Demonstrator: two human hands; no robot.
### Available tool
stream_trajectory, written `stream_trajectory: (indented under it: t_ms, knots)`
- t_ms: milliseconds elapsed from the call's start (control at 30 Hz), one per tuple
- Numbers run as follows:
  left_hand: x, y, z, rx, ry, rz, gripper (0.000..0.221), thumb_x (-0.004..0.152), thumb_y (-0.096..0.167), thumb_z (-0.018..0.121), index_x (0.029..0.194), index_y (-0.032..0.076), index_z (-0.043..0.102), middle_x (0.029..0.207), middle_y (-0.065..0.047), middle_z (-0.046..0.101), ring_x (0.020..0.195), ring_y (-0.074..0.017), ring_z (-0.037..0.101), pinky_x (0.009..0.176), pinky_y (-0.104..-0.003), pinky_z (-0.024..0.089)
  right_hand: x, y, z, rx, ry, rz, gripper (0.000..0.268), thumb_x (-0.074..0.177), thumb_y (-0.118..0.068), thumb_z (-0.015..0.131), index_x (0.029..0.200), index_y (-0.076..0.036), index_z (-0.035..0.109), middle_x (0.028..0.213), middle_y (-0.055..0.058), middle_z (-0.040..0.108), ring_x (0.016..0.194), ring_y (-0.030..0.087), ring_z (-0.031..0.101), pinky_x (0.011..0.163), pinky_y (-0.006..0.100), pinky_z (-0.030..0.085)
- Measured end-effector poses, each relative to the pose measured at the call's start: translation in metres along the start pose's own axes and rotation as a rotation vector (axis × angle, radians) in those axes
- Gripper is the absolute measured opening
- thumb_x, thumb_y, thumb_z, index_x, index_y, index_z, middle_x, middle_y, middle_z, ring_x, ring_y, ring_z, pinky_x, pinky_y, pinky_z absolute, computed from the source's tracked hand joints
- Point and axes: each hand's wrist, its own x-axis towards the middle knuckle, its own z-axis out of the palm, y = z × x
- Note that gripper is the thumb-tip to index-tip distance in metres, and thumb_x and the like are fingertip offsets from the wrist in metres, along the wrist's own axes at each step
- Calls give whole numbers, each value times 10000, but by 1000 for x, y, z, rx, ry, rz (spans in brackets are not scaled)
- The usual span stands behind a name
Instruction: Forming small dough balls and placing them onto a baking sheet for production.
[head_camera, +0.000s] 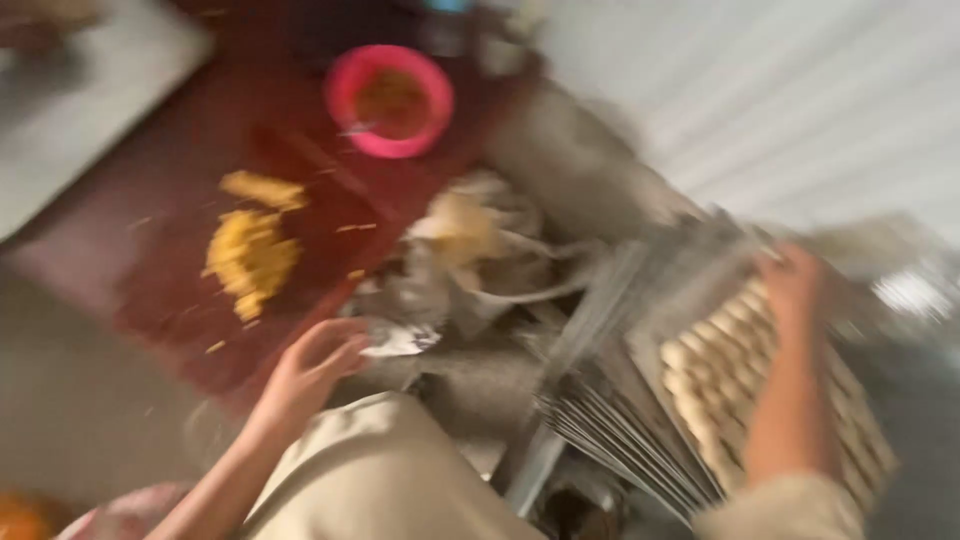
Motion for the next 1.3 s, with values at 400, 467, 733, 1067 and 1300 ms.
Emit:
stream_trajectory:
  t_ms: [400, 467, 733, 1067, 1300]
  knots:
    - [-7, -27, -110, -148, 196, 58, 378, 979, 246, 654, 1317, 75, 658, 1086, -23, 713, 974, -121, 675, 866, -306, 544, 30, 2, 32, 259, 282, -123, 475, 1072, -172, 649, 1444, 57, 463, 1333, 209, 650, 1200, 333, 690, 954, 420, 542]
    - [-14, -26, -129, -163, 240, 24, 379, 977, 245, 659, 1316, 74, 656, 1085, -25, 711, 965, -126, 676, 859, -309, 546, -16, -218, 14, 243, 279, -195, 408, 1056, -137, 742, 1348, 51, 528, 1226, 186, 645, 1085, 314, 661, 907, 425, 534]
    - [45, 23, -219, -130, 230, 23, 360, 978, 230, 662, 1300, 69, 663, 1090, -32, 715, 957, -139, 683, 838, -298, 549, -222, -588, 165, 444, -468, -597, 470, 839, -260, 789, 1253, -53, 708, 1266, 149, 684, 1181, 317, 642, 1011, 434, 511]
    - [106, 11, -337, -94, 170, 68, 329, 1009, 171, 654, 1303, 25, 648, 1079, -52, 689, 971, -133, 656, 862, -277, 543, -245, -644, 238, 344, -582, -523, 545, 842, -256, 824, 1296, -32, 620, 1292, 156, 572, 1223, 343, 561, 1033, 443, 492]
    - [178, 68, -336, 151, 41, 257, 299, 986, 139, 652, 1272, 53, 654, 1132, -74, 718, 1054, -165, 683, 911, -304, 554, -249, -651, 228, 348, -511, -602, 533, 883, -132, 771, 1374, -9, 604, 1360, 161, 561, 1250, 383, 541, 1022, 467, 480]
